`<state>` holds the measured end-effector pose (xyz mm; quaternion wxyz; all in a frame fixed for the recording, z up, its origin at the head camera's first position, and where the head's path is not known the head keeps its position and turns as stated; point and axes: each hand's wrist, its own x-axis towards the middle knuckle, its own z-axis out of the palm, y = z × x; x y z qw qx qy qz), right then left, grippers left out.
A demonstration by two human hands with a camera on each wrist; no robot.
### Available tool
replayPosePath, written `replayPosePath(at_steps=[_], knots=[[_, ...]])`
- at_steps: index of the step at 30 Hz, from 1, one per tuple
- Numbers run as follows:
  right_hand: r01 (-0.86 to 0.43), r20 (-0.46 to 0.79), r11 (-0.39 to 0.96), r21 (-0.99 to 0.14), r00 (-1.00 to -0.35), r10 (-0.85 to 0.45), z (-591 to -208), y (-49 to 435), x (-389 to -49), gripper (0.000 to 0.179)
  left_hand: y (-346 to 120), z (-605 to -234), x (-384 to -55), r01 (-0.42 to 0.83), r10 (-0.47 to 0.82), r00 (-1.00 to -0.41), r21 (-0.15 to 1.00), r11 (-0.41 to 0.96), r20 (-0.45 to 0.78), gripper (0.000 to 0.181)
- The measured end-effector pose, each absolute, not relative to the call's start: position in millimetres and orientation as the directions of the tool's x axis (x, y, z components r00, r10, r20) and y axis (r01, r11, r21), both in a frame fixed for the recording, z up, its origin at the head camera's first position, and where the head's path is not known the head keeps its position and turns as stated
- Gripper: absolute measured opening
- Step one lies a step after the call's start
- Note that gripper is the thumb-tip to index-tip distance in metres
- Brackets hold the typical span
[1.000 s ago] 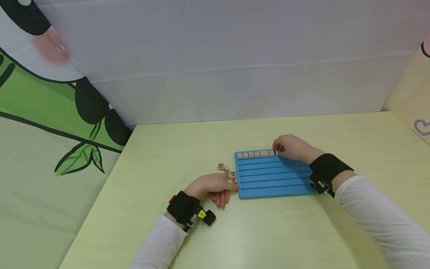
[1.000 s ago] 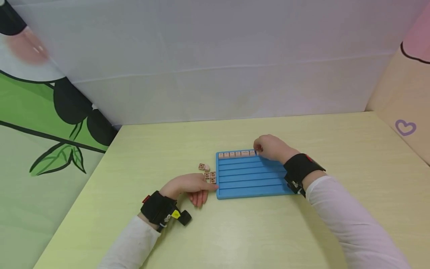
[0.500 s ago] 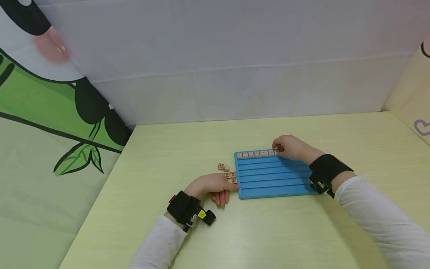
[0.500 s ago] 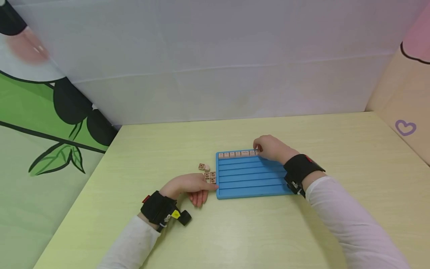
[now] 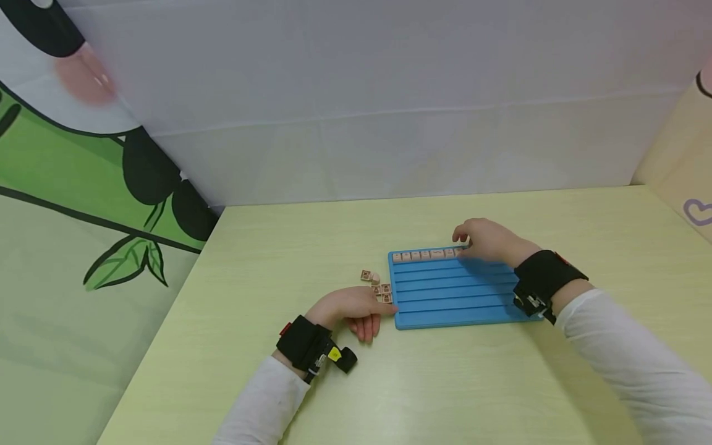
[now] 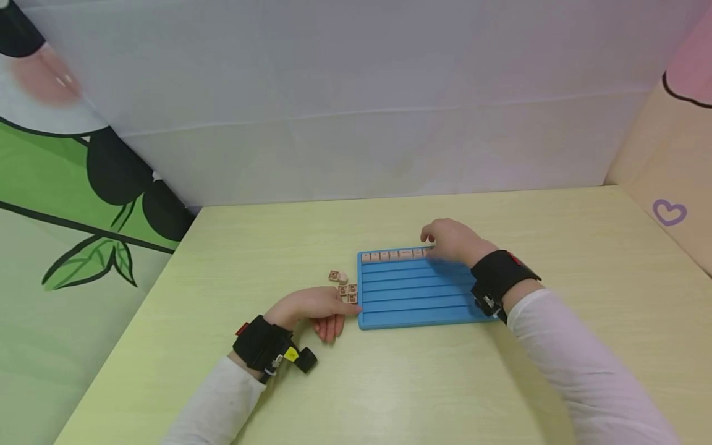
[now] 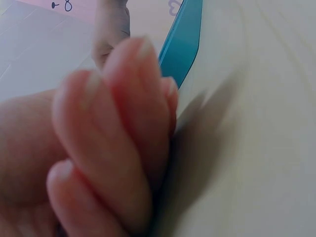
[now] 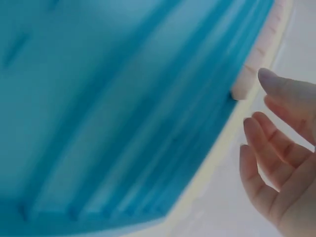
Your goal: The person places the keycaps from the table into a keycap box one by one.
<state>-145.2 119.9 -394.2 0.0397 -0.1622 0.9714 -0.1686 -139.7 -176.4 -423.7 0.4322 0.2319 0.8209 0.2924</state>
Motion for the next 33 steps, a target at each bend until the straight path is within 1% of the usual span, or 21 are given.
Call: replayPosePath(at_steps=[3, 7, 12, 19, 24, 30, 33], knots=[[-0.281, -0.022, 0.9, -0.333, -0.952, -0.305, -385, 118, -146, 0.027, -176, -423, -140, 0.132, 0.636, -0.52, 0.682, 0.719, -0.57, 0.056], [-0.295, 0.008, 0.879, -0.374, -0.949, -0.314, -375, 112, -146, 0.025, -175, -423, -141, 0.134, 0.637, -0.521, 0.682, 0.719, -0.569, 0.056], [-0.356, 0.032, 0.832, -0.425, -0.925, -0.379, -372, 93, -148, 0.024, -175, -423, -142, 0.137, 0.636, -0.522, 0.679, 0.721, -0.569, 0.056], [-0.454, 0.014, 0.773, -0.443, -0.866, -0.5, -371, 52, -149, 0.022, -175, -421, -143, 0.134, 0.629, -0.528, 0.675, 0.726, -0.571, 0.056], [-0.498, -0.011, 0.756, -0.425, -0.832, -0.555, -374, 27, -147, 0.019, -174, -419, -142, 0.129, 0.625, -0.523, 0.671, 0.731, -0.58, 0.057], [-0.549, -0.065, 0.765, -0.337, -0.797, -0.601, -380, 4, -147, 0.02, -174, -416, -140, 0.125, 0.63, -0.521, 0.679, 0.723, -0.576, 0.055], [-0.569, -0.072, 0.76, -0.313, -0.784, -0.616, -384, -3, -148, 0.017, -173, -415, -140, 0.121, 0.635, -0.517, 0.685, 0.718, -0.574, 0.055]])
